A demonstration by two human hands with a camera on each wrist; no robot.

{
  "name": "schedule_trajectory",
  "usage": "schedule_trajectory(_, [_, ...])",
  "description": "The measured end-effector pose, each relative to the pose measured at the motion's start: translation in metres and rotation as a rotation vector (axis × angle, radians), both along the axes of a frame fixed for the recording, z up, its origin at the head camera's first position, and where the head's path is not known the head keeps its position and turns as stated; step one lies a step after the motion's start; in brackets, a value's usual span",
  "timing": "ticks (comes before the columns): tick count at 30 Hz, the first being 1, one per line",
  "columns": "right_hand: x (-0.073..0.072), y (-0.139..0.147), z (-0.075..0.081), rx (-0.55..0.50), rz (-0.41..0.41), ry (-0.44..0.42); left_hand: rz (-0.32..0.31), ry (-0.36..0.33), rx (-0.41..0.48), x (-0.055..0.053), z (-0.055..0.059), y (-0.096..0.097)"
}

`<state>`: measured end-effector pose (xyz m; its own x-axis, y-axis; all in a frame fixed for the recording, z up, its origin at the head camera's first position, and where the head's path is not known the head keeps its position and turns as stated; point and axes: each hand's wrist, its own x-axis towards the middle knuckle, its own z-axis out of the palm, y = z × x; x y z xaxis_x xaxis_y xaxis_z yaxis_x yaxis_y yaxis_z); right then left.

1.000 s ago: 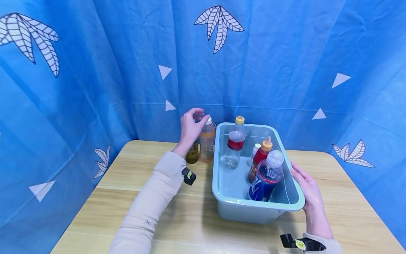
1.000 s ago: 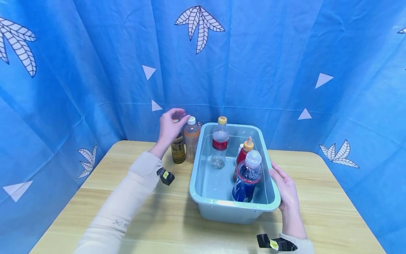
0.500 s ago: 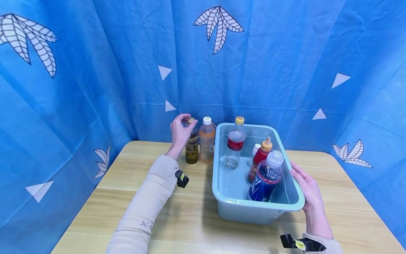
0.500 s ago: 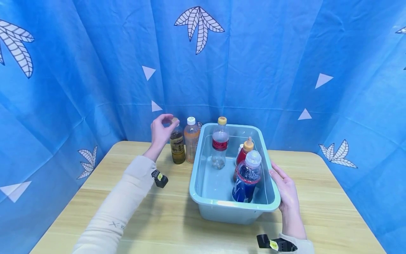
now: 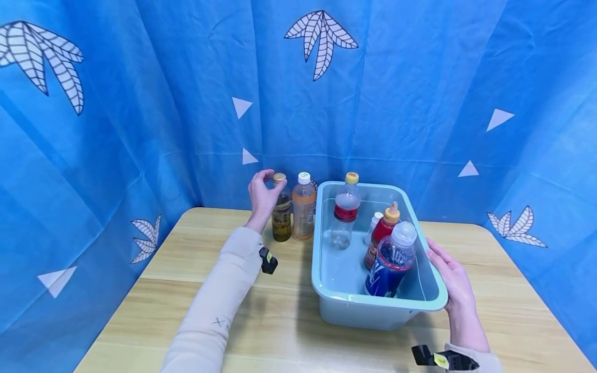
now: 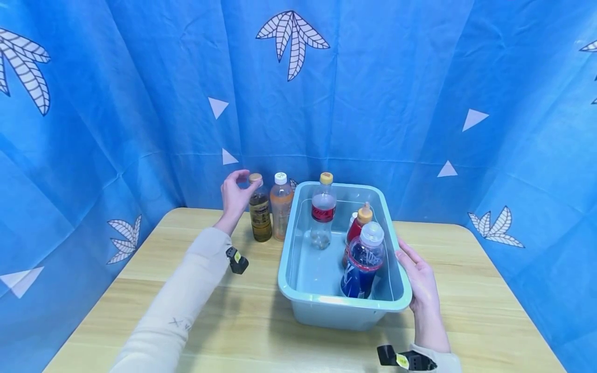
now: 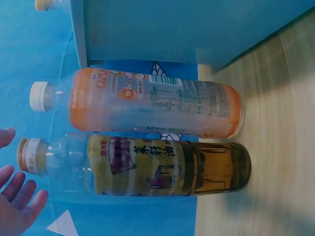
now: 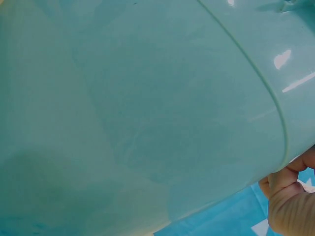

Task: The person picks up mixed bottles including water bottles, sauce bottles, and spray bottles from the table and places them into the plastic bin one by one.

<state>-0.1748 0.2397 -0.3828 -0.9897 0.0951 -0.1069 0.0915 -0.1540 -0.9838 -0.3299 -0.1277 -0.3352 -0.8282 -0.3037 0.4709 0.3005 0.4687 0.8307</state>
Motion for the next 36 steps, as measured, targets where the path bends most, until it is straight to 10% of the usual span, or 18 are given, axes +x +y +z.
schedule_trajectory(36, [-0.003, -0.001, 0.0, 0.044, -0.01, -0.02, -0.024, -0.109, 0.018, -0.024, -0.022, -0.001])
